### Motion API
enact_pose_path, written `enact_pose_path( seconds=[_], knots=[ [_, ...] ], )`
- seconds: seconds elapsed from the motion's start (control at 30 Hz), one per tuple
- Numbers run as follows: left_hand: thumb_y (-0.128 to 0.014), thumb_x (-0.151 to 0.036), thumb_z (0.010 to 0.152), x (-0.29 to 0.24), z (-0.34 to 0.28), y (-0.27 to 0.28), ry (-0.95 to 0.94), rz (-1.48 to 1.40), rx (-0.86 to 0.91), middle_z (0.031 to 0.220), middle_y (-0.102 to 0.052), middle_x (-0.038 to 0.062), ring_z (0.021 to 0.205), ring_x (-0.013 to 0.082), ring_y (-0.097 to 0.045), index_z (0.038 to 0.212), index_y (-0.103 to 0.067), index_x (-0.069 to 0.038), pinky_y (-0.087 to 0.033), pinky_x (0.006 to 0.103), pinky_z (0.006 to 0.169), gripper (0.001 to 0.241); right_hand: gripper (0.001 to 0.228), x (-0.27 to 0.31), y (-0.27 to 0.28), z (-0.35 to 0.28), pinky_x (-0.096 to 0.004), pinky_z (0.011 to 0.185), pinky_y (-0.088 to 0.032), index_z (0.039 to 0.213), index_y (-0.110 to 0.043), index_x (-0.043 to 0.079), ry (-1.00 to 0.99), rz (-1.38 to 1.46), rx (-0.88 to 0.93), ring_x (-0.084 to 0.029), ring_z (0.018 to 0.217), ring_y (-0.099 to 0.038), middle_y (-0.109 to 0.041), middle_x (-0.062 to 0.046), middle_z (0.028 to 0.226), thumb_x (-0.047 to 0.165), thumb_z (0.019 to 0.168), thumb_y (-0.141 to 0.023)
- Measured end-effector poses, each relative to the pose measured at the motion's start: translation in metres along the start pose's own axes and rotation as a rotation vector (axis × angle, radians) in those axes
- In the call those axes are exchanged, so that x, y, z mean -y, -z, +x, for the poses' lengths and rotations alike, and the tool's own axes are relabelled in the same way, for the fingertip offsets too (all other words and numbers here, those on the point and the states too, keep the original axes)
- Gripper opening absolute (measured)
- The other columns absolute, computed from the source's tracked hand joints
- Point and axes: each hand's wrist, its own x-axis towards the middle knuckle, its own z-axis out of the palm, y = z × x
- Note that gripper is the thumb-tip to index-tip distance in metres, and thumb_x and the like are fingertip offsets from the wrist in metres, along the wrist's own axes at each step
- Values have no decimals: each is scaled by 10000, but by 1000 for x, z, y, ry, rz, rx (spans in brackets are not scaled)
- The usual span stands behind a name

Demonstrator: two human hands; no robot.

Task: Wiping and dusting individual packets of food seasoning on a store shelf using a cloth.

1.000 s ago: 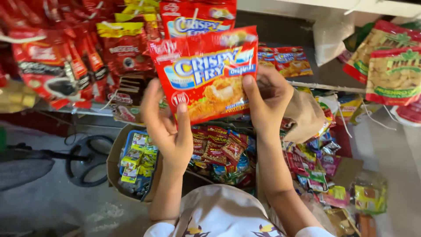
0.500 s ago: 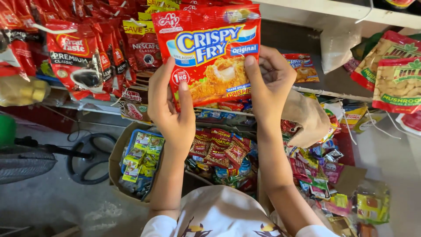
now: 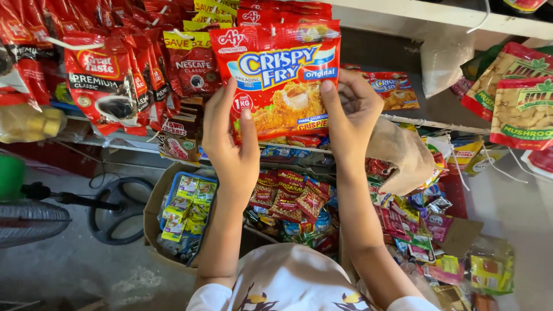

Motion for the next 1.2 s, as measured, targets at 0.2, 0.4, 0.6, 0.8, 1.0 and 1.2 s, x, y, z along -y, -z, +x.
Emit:
enact_pose_path(
  seconds=[0.2, 0.4, 0.6, 0.8, 1.0, 1.2],
  knots=[
    [-574, -77, 1107, -12, -9, 4, 34, 139, 171, 1573, -448, 263, 1439, 399, -530, 1559, -428, -11, -472, 461, 1175, 479, 156, -26, 3, 1, -203, 840, -523, 1155, -671, -54, 20, -50, -48, -49, 921, -650, -732, -38, 1022, 59, 1050, -696],
    [-570, -135, 1136, -17, -23, -6, -1, 33, 269, 1696, -300, 237, 1550, 399, -383, 1593, -391, -48, -374, 454, 1286, 498, 137, -27, 5, 6, -237, 805, -568, 1006, -673, -27, 72, -467, -77, -88, 850, -694, -742, -67, 914, 76, 999, -764],
    [-575, -93, 1083, 15, -6, -44, -19, 72, 321, 1732, -214, 222, 1623, 446, -286, 1591, -367, -27, -308, 534, 1342, 553, 184, 10, -10, -8, -345, 810, -495, 1061, -638, 6, 351, -721, -140, -261, 879, -595, -660, -128, 990, 53, 924, -751],
    [-561, -166, 1127, 39, 10, -68, -61, 222, 253, 1756, -89, 206, 1654, 464, -113, 1642, -323, -46, -153, 601, 1376, 580, 255, 7, -31, 1, -438, 1114, -492, 1278, -652, 7, 323, -665, 203, -352, 1264, -636, -685, -164, 1332, 21, 1031, -592],
    [-487, -228, 1153, 61, 12, -82, -24, 334, 276, 1761, -92, 176, 1639, 464, -116, 1660, -310, -59, -179, 624, 1340, 563, 323, -7, -27, 14, -451, 1161, -431, 1323, -637, -18, 249, -695, 226, -387, 1324, -587, -624, -209, 1417, 41, 1013, -570],
    [-513, -224, 1096, 61, 24, -87, 5, 490, 309, 1748, -123, 125, 1619, 439, -159, 1650, -335, -88, -176, 688, 1257, 598, 347, -21, -24, 21, -457, 1200, -405, 1364, -617, -2, 241, -684, 239, -383, 1382, -554, -596, -199, 1475, 51, 1021, -593]
  ],
)
